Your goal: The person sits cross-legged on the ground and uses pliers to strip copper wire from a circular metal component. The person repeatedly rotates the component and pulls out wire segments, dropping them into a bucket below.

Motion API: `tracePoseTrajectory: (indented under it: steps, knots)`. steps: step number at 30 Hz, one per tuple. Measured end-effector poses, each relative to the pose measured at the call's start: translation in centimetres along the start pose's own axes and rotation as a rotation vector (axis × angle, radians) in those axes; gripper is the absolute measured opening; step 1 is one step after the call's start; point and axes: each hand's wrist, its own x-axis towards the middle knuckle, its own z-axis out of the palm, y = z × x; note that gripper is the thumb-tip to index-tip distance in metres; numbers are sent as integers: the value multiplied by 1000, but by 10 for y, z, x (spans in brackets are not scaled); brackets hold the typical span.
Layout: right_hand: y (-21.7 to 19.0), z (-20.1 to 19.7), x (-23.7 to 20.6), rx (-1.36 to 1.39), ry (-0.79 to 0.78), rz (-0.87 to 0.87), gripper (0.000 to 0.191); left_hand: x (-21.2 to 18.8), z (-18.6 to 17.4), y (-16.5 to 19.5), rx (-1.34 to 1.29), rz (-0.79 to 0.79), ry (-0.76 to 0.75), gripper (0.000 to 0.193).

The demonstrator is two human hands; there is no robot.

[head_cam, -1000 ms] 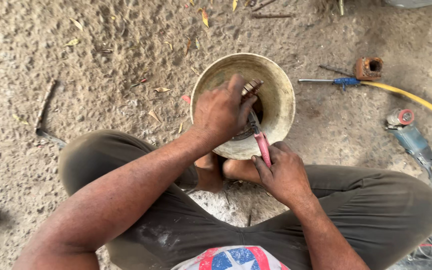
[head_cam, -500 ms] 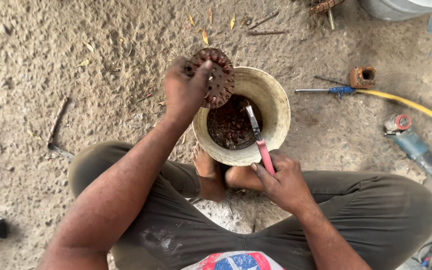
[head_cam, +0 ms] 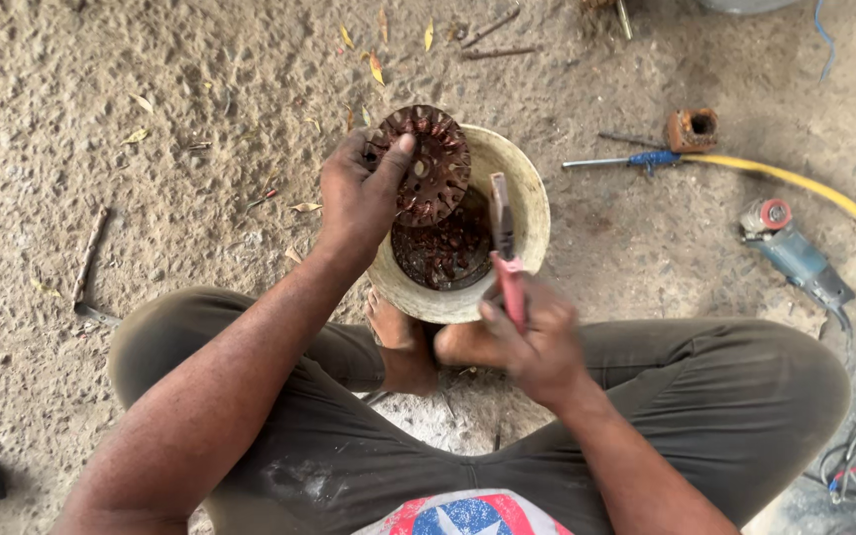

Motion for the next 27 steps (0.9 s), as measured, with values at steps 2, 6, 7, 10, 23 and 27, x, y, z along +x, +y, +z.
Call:
tracePoseTrajectory:
  steps: [2, 6, 7, 10, 23, 27]
  knots:
    - [1, 11, 3, 36, -101, 238, 30, -2, 1, -1, -40, -6, -20, 26]
    - [-2, 10, -1, 17, -67, 182, 27, -3, 0, 0, -102, 2, -31, 28]
    - [-4, 9, -3, 12, -10, 40, 28, -3, -1, 0, -132, -16, -17, 27]
    - [-8, 10, -8, 178, 255, -382, 30, -2, -2, 1, -16, 38, -18, 23]
    - [6, 28, -5, 70, 141, -32, 28, 1, 1, -13, 272, 276, 2, 31]
    - [2, 29, 1, 109, -148, 480, 26, 5, 3, -12, 292, 250, 1, 29]
